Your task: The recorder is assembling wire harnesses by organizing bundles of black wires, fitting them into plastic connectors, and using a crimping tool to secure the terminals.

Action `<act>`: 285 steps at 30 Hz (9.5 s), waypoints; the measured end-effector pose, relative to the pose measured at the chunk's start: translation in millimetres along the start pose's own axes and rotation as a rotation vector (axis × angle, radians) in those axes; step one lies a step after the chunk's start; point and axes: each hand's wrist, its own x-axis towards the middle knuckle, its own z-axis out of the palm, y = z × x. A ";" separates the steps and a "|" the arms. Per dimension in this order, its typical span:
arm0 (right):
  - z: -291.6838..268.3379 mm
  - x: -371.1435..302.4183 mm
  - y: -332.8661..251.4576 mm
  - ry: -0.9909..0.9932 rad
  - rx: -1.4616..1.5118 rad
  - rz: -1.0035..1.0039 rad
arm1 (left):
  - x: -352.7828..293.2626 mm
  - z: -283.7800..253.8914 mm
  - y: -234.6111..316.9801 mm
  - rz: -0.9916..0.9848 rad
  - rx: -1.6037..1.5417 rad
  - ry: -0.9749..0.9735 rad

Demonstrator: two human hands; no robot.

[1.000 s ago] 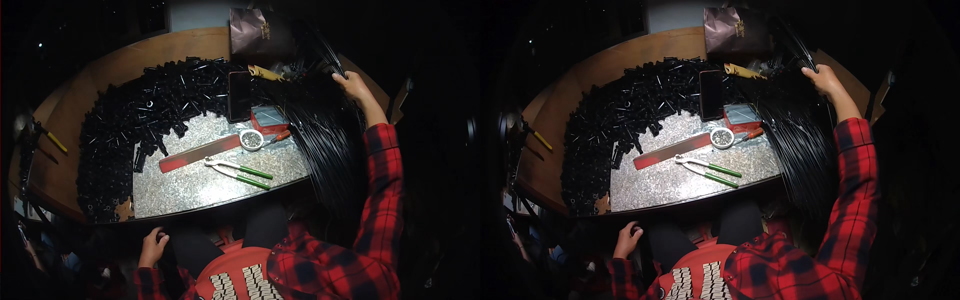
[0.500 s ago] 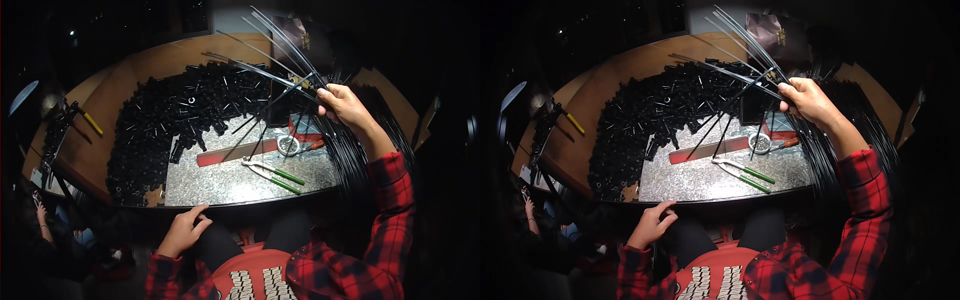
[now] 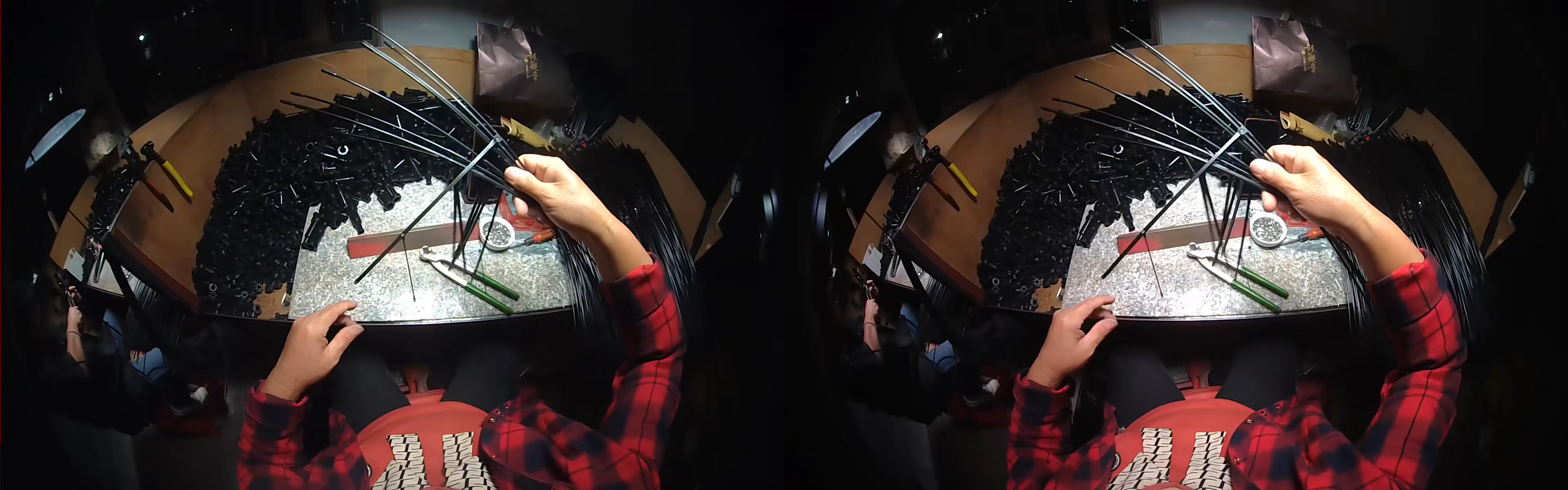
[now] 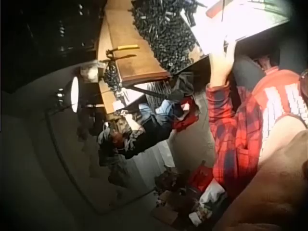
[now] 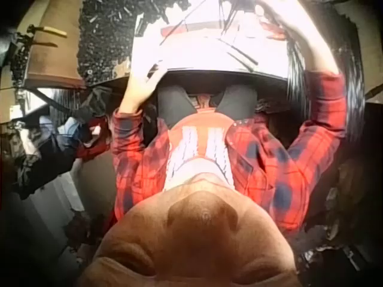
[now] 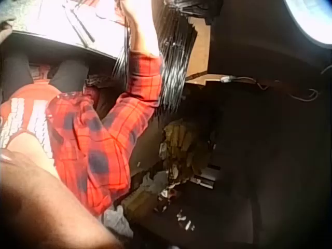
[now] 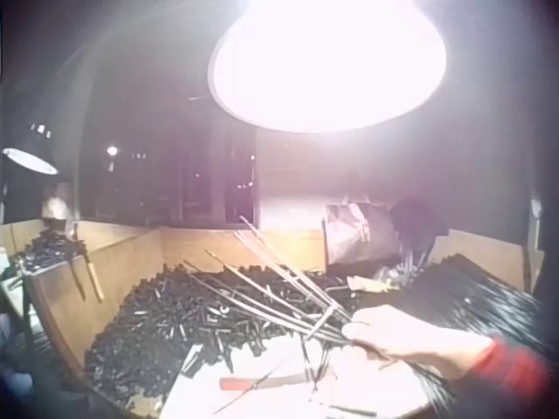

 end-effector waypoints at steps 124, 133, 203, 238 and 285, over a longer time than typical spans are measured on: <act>106.2 118.1 155.5 0.031 -0.958 -0.637 | 60.5 86.0 -38.3 0.277 0.559 -0.332; 110.0 118.9 158.5 0.090 -1.099 -0.647 | 58.7 86.6 -43.6 0.294 0.548 -0.307; 101.8 133.1 177.0 0.037 -0.774 -0.667 | 58.6 87.7 -45.4 0.308 0.604 -0.269; 107.8 138.0 167.2 0.078 -0.840 -0.730 | 55.5 88.6 -46.3 0.235 0.429 -0.200; 110.1 120.8 136.2 0.058 -0.830 -0.573 | 48.7 84.9 -49.8 0.277 0.312 -0.159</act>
